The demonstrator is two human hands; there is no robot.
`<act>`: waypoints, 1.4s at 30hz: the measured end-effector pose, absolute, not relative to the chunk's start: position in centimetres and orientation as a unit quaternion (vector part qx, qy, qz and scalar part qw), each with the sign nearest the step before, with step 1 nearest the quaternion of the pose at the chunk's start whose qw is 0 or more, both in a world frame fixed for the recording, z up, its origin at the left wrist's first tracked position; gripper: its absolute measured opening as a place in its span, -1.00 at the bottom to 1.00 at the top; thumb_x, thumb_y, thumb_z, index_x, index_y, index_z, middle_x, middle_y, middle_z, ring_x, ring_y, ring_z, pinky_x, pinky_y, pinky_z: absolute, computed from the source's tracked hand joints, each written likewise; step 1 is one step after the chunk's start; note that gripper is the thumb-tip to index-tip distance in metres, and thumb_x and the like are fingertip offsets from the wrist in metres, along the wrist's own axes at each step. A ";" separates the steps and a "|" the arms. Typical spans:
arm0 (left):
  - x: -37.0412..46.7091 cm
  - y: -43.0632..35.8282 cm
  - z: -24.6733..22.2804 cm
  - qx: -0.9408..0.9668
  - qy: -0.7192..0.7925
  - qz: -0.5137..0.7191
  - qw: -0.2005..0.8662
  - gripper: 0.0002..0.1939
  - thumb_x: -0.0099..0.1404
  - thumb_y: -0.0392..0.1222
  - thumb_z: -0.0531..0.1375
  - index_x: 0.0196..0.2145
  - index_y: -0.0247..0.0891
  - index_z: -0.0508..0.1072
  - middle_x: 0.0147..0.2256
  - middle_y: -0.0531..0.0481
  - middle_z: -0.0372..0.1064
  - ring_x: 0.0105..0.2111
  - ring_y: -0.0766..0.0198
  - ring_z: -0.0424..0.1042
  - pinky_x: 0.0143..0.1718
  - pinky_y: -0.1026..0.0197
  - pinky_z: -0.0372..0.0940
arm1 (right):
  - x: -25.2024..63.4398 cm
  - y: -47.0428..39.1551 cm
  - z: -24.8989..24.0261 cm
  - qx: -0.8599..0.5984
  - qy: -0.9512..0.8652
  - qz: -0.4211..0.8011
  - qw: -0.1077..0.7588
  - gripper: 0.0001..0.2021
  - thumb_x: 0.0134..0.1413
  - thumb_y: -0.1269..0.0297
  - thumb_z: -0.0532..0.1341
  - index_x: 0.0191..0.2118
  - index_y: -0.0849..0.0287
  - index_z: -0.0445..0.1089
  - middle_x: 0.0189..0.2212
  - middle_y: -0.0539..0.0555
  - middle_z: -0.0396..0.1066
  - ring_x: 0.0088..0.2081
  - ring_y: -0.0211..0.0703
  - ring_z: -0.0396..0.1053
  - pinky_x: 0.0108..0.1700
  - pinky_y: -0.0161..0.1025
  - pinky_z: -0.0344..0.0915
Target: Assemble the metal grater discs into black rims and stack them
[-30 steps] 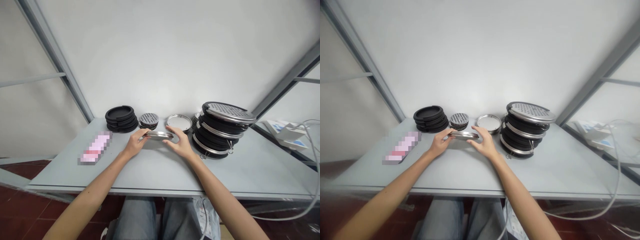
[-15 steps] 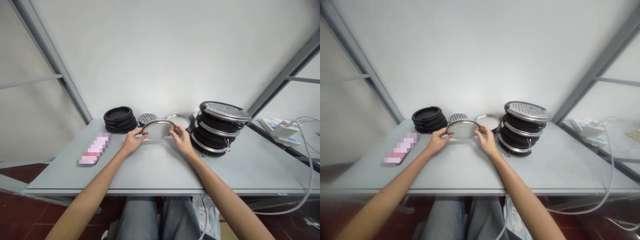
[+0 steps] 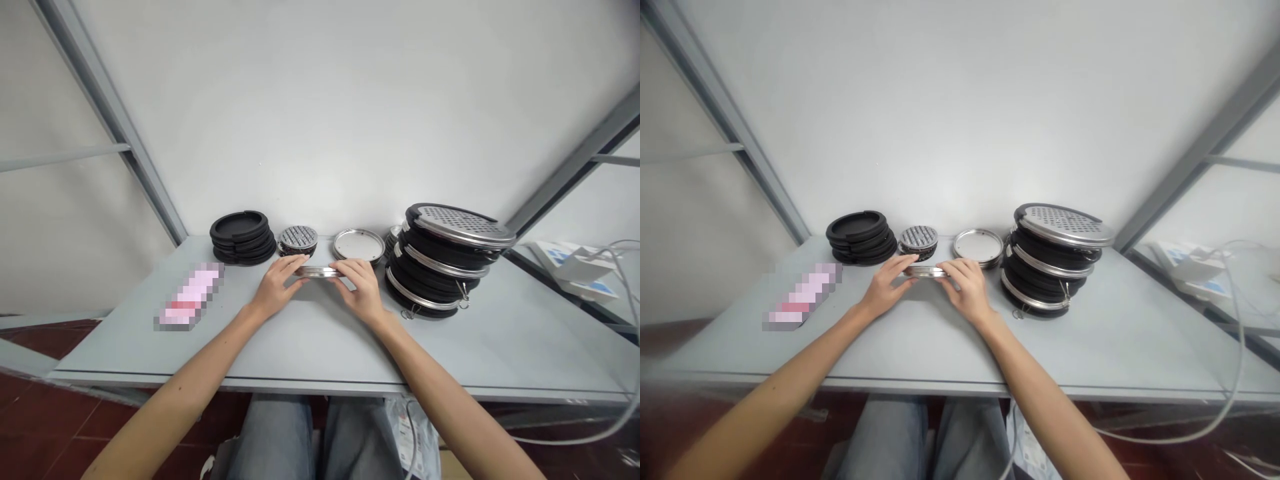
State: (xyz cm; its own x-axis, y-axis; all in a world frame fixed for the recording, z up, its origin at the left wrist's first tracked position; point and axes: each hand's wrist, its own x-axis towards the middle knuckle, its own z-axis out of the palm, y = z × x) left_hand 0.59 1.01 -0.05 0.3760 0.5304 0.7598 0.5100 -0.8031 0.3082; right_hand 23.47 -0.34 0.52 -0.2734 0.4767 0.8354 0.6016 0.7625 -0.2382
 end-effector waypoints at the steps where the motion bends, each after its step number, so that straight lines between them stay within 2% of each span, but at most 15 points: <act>1: 0.6 1.0 -0.1 0.835 0.310 0.455 0.015 -0.56 0.37 -0.15 0.15 0.19 -0.11 0.27 0.03 -0.12 0.39 0.01 0.13 0.38 0.07 0.00 0.28 | 23.4 -0.3 0.4 -0.337 -0.798 -0.059 0.496 -0.81 0.18 0.29 0.22 -0.08 0.09 0.42 -0.23 0.11 0.52 -0.18 -0.01 0.40 -0.14 -0.04 0.30; 4: 0.6 1.0 -0.2 0.839 0.311 0.445 0.038 -0.64 0.39 -0.19 0.12 0.13 -0.14 0.34 -0.05 -0.11 0.45 -0.07 0.16 0.43 0.00 0.05 0.32 | 23.4 -0.2 0.5 -0.334 -0.796 -0.034 0.503 -0.78 0.16 0.26 0.24 -0.06 0.09 0.42 -0.23 0.11 0.51 -0.17 -0.02 0.39 -0.13 -0.05 0.32; 9: 0.2 1.5 -0.5 0.806 0.342 0.478 0.068 -0.73 0.38 -0.22 0.11 0.03 -0.22 0.36 -0.05 -0.12 0.44 -0.06 0.18 0.43 0.01 0.11 0.31 | 24.1 0.6 0.4 -0.379 -0.763 0.025 0.523 -0.61 0.06 0.18 0.31 0.01 0.13 0.37 -0.12 0.17 0.48 -0.10 0.02 0.39 -0.04 -0.01 0.34; 15: -0.4 2.4 -0.9 0.773 0.392 0.487 0.110 -0.72 0.38 -0.16 0.10 0.02 -0.27 0.31 -0.14 -0.12 0.42 -0.13 0.17 0.45 -0.02 0.09 0.33 | 24.4 1.4 -0.3 -0.385 -0.743 0.051 0.545 -0.75 0.12 0.24 0.25 -0.07 0.12 0.43 -0.21 0.14 0.52 -0.14 0.00 0.43 -0.02 0.01 0.34; 19: -0.2 1.7 -0.4 0.784 0.384 0.478 0.101 -0.60 0.30 -0.15 0.20 0.07 -0.25 0.28 -0.03 -0.15 0.40 -0.03 0.13 0.41 0.06 0.04 0.29 | 24.1 0.9 -0.2 -0.373 -0.758 0.044 0.534 -0.77 0.18 0.26 0.20 -0.05 0.09 0.43 -0.17 0.13 0.47 -0.11 -0.02 0.40 -0.03 -0.03 0.33; 22: 0.2 1.1 0.1 0.799 0.370 0.467 0.078 -0.53 0.28 -0.12 0.23 0.11 -0.22 0.29 0.02 -0.15 0.39 0.01 0.11 0.39 0.09 0.00 0.26 | 24.1 0.6 -0.1 -0.369 -0.785 0.031 0.496 -0.77 0.21 0.26 0.18 -0.03 0.07 0.43 -0.24 0.11 0.44 -0.19 -0.04 0.38 -0.11 -0.06 0.33; 27: 0.3 1.1 0.1 0.822 0.348 0.440 0.094 -0.70 0.37 -0.18 0.12 0.05 -0.19 0.37 -0.02 -0.12 0.42 -0.05 0.15 0.42 0.03 0.03 0.31 | 24.1 0.5 -0.1 -0.353 -0.801 0.007 0.483 -0.77 0.22 0.27 0.16 -0.03 0.06 0.44 -0.28 0.11 0.43 -0.22 -0.05 0.36 -0.14 -0.06 0.33; 30: -0.1 1.5 -0.2 0.824 0.350 0.433 0.103 -0.73 0.38 -0.21 0.10 0.02 -0.21 0.38 -0.04 -0.12 0.43 -0.06 0.17 0.43 0.02 0.07 0.31 | 24.1 0.8 -0.3 -0.364 -0.790 0.011 0.493 -0.74 0.18 0.23 0.21 -0.02 0.07 0.43 -0.18 0.13 0.45 -0.14 -0.03 0.37 -0.06 -0.04 0.32; 33: -0.4 2.0 -0.6 0.806 0.366 0.451 0.110 -0.73 0.39 -0.19 0.08 0.01 -0.26 0.36 -0.07 -0.15 0.43 -0.08 0.16 0.44 0.00 0.08 0.32 | 24.6 1.5 -0.9 -0.399 -0.780 0.037 0.480 -0.63 0.07 0.17 0.30 0.01 0.13 0.41 -0.07 0.18 0.44 -0.04 0.05 0.36 0.02 0.01 0.30; 38: -0.7 2.4 -0.8 0.781 0.399 0.462 0.133 -0.69 0.40 -0.13 0.05 0.02 -0.33 0.31 -0.13 -0.19 0.44 -0.14 0.13 0.46 -0.05 0.06 0.34 | 25.3 2.4 -1.5 -0.408 -0.771 0.100 0.478 -0.79 0.08 0.20 0.29 -0.17 0.15 0.49 -0.23 0.13 0.52 -0.15 0.00 0.43 -0.04 -0.04 0.33; 42: -0.7 1.8 -0.1 0.800 0.395 0.438 0.111 -0.65 0.32 -0.12 0.16 0.03 -0.27 0.35 -0.05 -0.16 0.42 -0.07 0.11 0.43 -0.01 0.06 0.32 | 25.2 2.1 -1.3 -0.389 -0.767 0.105 0.499 -0.80 0.10 0.23 0.27 -0.15 0.12 0.50 -0.23 0.11 0.50 -0.16 -0.04 0.42 -0.04 -0.07 0.34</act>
State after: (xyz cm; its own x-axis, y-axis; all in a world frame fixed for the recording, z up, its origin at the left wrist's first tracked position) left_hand -0.65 1.84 -0.06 0.3039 0.7290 0.6133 0.5348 -0.6633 0.5235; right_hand 25.19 2.11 -1.35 -0.1992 0.7020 0.6838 0.4933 0.6747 -0.5490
